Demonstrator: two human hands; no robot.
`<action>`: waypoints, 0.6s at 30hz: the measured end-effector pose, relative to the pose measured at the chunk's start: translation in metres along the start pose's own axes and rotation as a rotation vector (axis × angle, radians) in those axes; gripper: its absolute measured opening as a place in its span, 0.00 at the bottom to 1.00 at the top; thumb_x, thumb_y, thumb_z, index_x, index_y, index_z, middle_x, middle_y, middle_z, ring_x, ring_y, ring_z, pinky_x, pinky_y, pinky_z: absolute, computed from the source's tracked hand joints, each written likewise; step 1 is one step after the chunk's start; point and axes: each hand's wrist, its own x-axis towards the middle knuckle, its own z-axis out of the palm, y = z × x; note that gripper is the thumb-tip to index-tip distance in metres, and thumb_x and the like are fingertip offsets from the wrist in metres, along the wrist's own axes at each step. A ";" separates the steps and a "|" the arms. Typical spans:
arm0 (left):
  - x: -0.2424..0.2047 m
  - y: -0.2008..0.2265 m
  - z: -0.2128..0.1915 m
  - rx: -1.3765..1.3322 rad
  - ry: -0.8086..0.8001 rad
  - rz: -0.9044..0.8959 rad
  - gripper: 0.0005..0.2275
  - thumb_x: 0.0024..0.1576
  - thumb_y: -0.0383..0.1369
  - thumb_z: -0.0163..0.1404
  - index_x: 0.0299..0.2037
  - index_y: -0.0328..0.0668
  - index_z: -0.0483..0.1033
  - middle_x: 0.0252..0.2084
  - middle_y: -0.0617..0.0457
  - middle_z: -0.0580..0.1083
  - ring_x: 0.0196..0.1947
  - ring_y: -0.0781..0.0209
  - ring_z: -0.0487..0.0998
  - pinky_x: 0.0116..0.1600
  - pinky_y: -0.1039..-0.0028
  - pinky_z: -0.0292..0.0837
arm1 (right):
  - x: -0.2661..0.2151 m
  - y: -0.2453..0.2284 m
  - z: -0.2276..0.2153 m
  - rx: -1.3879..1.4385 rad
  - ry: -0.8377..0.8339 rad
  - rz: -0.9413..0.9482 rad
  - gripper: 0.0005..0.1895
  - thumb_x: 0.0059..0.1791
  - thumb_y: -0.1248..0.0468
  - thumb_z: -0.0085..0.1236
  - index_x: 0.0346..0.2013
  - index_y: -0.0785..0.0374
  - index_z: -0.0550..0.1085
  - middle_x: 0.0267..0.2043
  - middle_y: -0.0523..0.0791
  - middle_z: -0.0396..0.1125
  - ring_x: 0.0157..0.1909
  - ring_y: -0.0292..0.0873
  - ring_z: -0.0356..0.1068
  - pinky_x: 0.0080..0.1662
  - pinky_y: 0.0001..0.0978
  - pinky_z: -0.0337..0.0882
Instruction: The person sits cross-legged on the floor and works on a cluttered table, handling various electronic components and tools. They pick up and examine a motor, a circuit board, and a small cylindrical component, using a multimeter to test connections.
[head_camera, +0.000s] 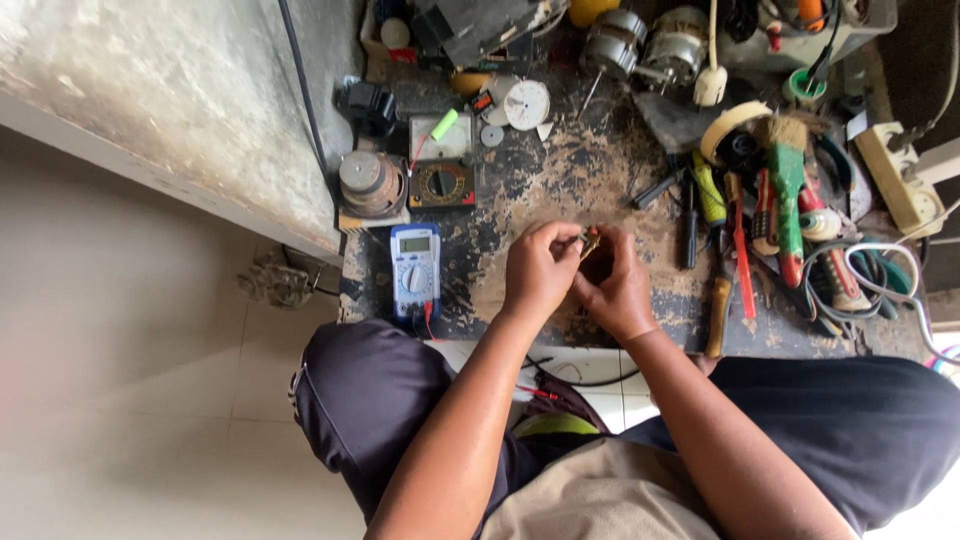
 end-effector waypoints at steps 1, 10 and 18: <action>0.000 -0.001 0.000 -0.005 -0.002 0.006 0.08 0.51 0.30 0.61 0.40 0.47 0.84 0.34 0.51 0.80 0.35 0.53 0.83 0.41 0.70 0.80 | 0.001 0.000 0.000 -0.019 -0.005 0.009 0.38 0.41 0.60 0.74 0.62 0.54 0.64 0.52 0.54 0.73 0.51 0.66 0.73 0.51 0.62 0.73; 0.001 0.001 -0.002 -0.040 -0.007 0.010 0.08 0.51 0.29 0.58 0.40 0.47 0.85 0.32 0.52 0.79 0.34 0.54 0.83 0.39 0.71 0.80 | 0.000 -0.002 -0.002 -0.042 -0.008 0.057 0.38 0.40 0.59 0.73 0.61 0.53 0.65 0.52 0.53 0.74 0.52 0.66 0.73 0.51 0.62 0.73; 0.001 0.002 -0.003 0.026 -0.028 -0.014 0.08 0.50 0.31 0.58 0.40 0.52 0.84 0.33 0.54 0.79 0.38 0.53 0.83 0.45 0.68 0.79 | -0.001 0.006 0.001 -0.063 -0.024 0.094 0.39 0.38 0.56 0.74 0.61 0.50 0.65 0.52 0.49 0.75 0.52 0.63 0.73 0.52 0.60 0.73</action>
